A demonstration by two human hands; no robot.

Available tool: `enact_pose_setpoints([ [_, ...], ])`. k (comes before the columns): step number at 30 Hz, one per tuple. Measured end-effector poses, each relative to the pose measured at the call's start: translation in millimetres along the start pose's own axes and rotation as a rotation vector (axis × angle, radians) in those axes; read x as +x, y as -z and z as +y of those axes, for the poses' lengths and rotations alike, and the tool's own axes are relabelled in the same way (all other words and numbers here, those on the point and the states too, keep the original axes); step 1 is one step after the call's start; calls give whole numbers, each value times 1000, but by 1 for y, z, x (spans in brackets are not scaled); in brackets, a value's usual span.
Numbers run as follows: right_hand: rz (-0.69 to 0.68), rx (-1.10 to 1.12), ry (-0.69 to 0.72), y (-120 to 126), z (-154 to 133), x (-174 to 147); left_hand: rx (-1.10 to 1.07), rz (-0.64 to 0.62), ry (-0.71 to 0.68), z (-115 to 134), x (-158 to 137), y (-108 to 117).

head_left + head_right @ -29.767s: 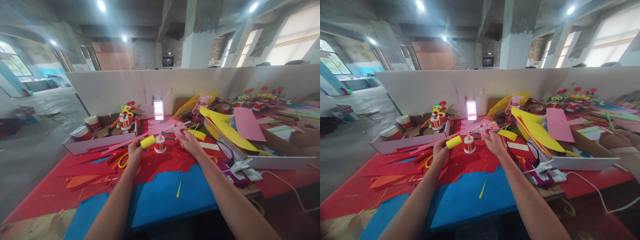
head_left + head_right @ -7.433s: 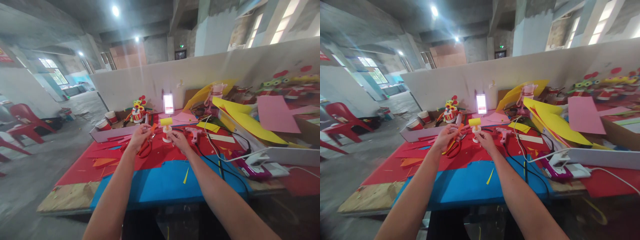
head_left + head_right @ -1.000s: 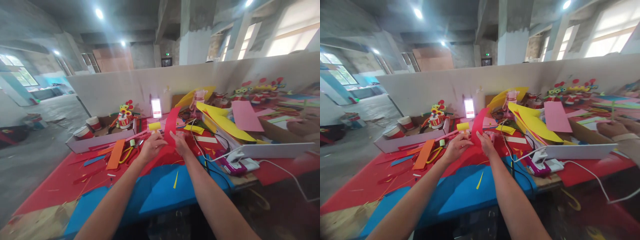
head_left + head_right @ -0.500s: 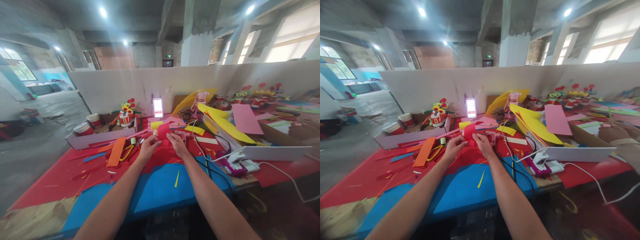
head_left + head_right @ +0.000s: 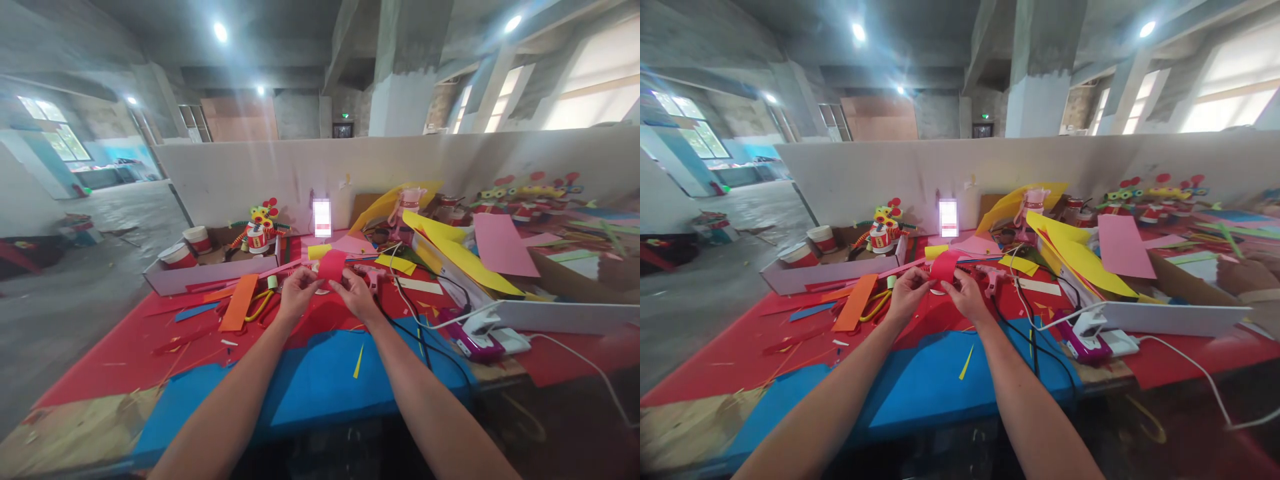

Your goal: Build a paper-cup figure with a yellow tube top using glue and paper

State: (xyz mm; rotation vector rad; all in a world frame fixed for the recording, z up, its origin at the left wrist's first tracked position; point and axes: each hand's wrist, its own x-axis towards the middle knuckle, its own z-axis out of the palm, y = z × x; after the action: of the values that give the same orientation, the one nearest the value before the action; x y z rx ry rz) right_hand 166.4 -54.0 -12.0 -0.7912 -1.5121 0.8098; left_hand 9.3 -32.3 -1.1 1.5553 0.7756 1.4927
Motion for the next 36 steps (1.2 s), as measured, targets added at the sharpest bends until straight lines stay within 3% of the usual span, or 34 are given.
enact_pose_setpoints([
  [3,3,-119,20,0,0,-1,-106,-49,58,-1,1,2],
  [7,-48,-178,94,0,-2,-2,-120,-210,178,0,0,5],
  [11,62,-43,18,-5,-3,-2,-131,-70,74,7,0,5],
  [14,20,132,-71,-9,-2,0,-139,29,2,11,0,4],
  [23,83,200,-203,-7,1,2,-237,-11,139,5,-5,5],
  [28,110,228,-266,-7,4,4,-151,70,173,-3,-1,13],
  [36,138,230,-279,-8,11,4,-88,38,202,-5,-1,12],
])
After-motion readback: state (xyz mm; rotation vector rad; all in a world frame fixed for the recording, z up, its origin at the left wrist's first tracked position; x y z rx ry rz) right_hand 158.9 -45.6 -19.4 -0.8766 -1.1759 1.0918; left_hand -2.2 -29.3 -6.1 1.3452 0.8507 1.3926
